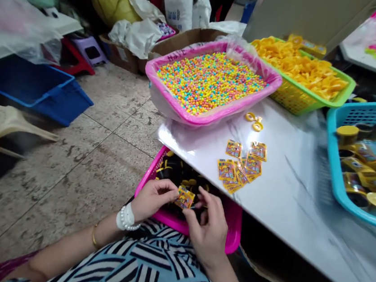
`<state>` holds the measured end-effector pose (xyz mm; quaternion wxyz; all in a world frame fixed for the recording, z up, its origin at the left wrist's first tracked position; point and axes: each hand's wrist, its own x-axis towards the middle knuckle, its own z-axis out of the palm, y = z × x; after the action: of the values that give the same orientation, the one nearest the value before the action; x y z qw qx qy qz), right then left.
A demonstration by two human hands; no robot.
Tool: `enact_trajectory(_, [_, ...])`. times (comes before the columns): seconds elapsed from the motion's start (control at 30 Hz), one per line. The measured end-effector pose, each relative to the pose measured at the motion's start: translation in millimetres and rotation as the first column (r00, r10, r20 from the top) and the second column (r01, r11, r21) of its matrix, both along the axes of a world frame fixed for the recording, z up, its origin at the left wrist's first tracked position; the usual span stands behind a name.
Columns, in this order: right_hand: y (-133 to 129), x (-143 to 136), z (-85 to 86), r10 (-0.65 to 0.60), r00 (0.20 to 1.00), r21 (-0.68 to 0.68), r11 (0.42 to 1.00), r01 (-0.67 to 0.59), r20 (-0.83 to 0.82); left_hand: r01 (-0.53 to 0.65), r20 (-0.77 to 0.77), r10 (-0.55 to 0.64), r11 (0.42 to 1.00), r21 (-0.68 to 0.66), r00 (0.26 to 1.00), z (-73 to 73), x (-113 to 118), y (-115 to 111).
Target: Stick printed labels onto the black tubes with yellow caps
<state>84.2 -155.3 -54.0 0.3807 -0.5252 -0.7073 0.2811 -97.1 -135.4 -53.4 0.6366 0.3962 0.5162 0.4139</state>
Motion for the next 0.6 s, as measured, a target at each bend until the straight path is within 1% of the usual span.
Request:
enact_trajectory(0.03, [0.5,-3.4,-7.1,-0.018,0.996,-0.174,0.985,0.002,-0.091,-0.005,-0.020,0.005,1.000,0.004,1.000,-3.7,-0.7,-1.6])
enact_trajectory(0.07, [1.5,-6.9,-13.6,-0.029,0.987,-0.319,0.947,-0.024,-0.158,-0.016,-0.036,0.016,1.000,0.011,0.999,-7.0,-0.5,-3.3])
enact_trajectory(0.1, [2.6,-10.6,-19.5,-0.044,0.978,-0.417,0.908,-0.047,-0.204,-0.040,-0.046,0.041,0.999,0.015,0.998,-9.8,0.4,-5.2])
enact_trajectory(0.13, [3.6,-14.3,-24.6,-0.068,0.971,-0.474,0.879,-0.049,-0.228,-0.073,-0.050,0.073,0.997,0.010,0.996,-11.9,1.6,-7.4])
enact_trajectory(0.17, [4.3,-17.9,-28.9,-0.108,0.966,-0.504,0.864,-0.026,-0.234,-0.113,-0.057,0.113,0.994,0.001,0.992,-13.2,2.9,-9.7])
enact_trajectory(0.23, [4.9,-24.0,-34.5,-0.199,0.950,-0.516,0.855,0.048,-0.241,-0.181,-0.094,0.181,0.983,0.008,0.979,-13.6,4.5,-14.7])
enact_trajectory(0.3, [4.1,-28.0,-36.3,-0.225,0.942,-0.505,0.860,0.071,-0.249,-0.200,-0.161,0.208,0.978,0.065,0.965,-12.0,4.3,-19.2])
enact_trajectory(0.43, [0.9,-30.9,-34.9,-0.155,0.966,-0.404,0.913,0.060,-0.207,-0.168,-0.251,0.210,0.970,0.178,0.945,-7.8,1.5,-23.0])
enact_trajectory(0.5, [-0.5,-30.5,-36.0,-0.130,0.974,-0.351,0.934,0.058,-0.187,-0.163,-0.254,0.216,0.963,0.215,0.943,-5.9,0.9,-22.8])
enact_trajectory(0.6, [-1.6,-28.1,-40.9,-0.125,0.980,-0.299,0.952,0.073,-0.158,-0.200,-0.245,0.256,0.952,0.233,0.935,-2.4,0.6,-22.1])
